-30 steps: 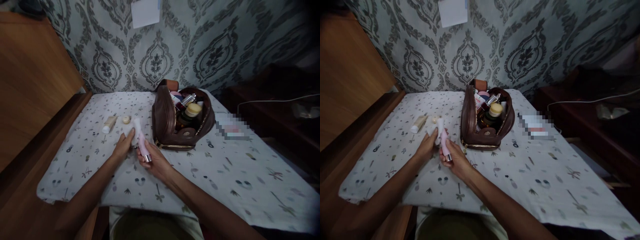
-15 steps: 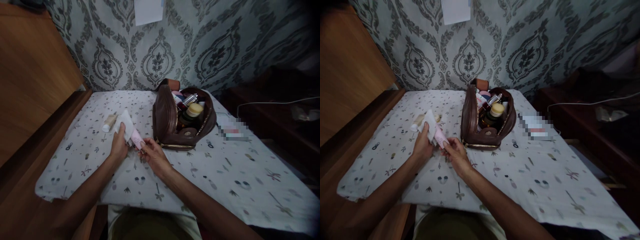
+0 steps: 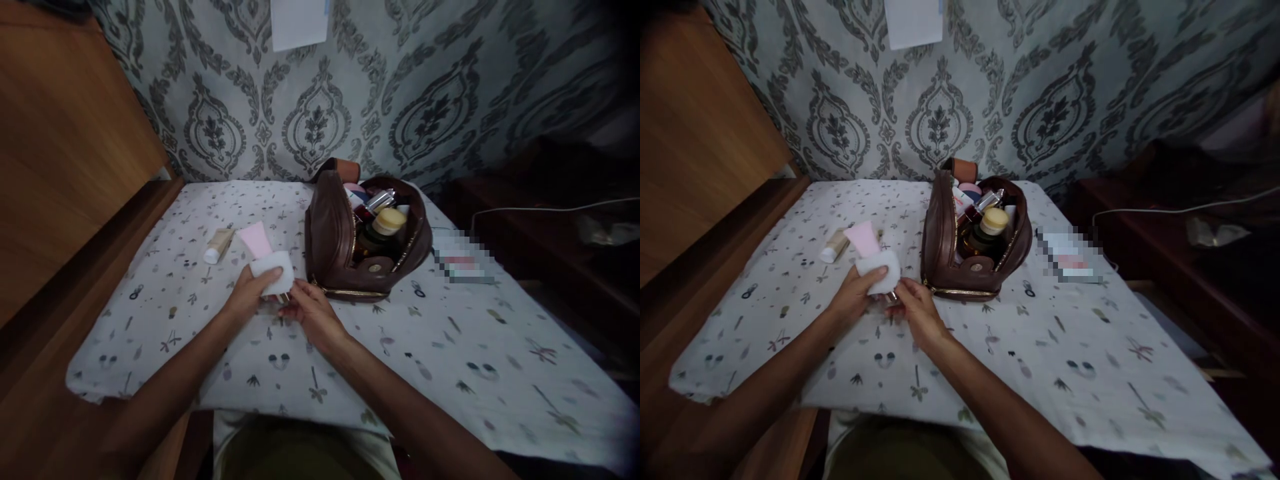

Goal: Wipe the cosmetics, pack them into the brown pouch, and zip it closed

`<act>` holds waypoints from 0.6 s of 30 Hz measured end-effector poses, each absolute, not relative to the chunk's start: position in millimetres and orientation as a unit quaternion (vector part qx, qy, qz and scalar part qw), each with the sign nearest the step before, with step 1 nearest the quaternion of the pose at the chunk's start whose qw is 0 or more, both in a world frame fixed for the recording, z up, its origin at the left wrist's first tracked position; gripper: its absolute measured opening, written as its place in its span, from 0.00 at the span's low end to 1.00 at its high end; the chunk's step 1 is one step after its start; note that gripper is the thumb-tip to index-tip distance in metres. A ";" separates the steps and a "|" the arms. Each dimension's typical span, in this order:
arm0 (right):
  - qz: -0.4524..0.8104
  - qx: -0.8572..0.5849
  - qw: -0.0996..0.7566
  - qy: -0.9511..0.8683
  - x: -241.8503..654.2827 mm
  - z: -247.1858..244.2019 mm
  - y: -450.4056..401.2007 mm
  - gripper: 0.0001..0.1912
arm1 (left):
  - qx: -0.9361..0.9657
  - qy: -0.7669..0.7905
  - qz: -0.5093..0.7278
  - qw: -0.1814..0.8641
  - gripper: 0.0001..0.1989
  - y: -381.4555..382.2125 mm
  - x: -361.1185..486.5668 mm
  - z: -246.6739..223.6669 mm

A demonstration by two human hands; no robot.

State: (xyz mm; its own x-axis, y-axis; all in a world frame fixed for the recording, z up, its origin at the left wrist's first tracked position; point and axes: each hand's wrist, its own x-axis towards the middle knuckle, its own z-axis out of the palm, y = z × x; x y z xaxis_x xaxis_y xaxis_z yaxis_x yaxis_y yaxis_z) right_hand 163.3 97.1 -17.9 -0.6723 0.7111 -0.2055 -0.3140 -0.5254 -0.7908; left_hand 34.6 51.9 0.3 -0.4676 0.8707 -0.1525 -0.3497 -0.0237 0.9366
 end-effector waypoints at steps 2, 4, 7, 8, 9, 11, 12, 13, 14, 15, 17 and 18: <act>0.799 -0.282 0.323 -0.422 165.7 -15.9 97.1 0.22 | 0.252 0.551 0.684 0.406 0.22 51.8 28.6 -0.2; 0.751 -0.308 0.352 -0.466 168.6 -13.0 97.9 0.21 | 0.293 0.587 0.663 0.361 0.21 50.5 22.3 1.8; 0.684 -0.314 0.393 -0.528 172.1 -7.1 99.5 0.19 | 0.401 0.629 0.600 0.289 0.20 46.7 16.6 8.9; 0.671 -0.308 0.404 -0.540 172.9 -5.0 100.0 0.19 | 0.442 0.640 0.573 0.257 0.19 45.3 16.4 11.2; 0.661 -0.300 0.416 -0.547 173.4 -2.9 100.4 0.20 | 0.484 0.653 0.540 0.221 0.18 44.1 17.1 12.8; 0.644 -0.288 0.430 -0.563 174.3 1.3 101.2 0.20 | 0.562 0.676 0.456 0.138 0.19 42.3 20.4 13.1; 0.634 -0.286 0.434 -0.573 175.0 3.6 101.6 0.20 | 0.594 0.681 0.417 0.096 0.20 41.7 22.4 12.0; 0.622 -0.287 0.433 -0.586 176.1 6.3 102.0 0.18 | 0.622 0.680 0.384 0.056 0.21 41.3 24.2 10.3; 0.609 -0.290 0.428 -0.602 177.7 9.3 102.1 0.17 | 0.645 0.673 0.361 0.020 0.20 41.0 25.6 8.5; 0.595 -0.293 0.423 -0.617 179.9 12.7 102.2 0.16 | 0.665 0.663 0.344 -0.015 0.19 40.8 26.4 6.8; 0.572 -0.294 0.414 -0.644 185.9 20.2 101.8 0.14 | 0.695 0.637 0.324 -0.079 0.16 40.6 26.0 5.0; 0.564 -0.291 0.411 -0.654 189.8 23.8 101.6 0.13 | 0.706 0.624 0.317 -0.104 0.15 40.5 25.0 5.0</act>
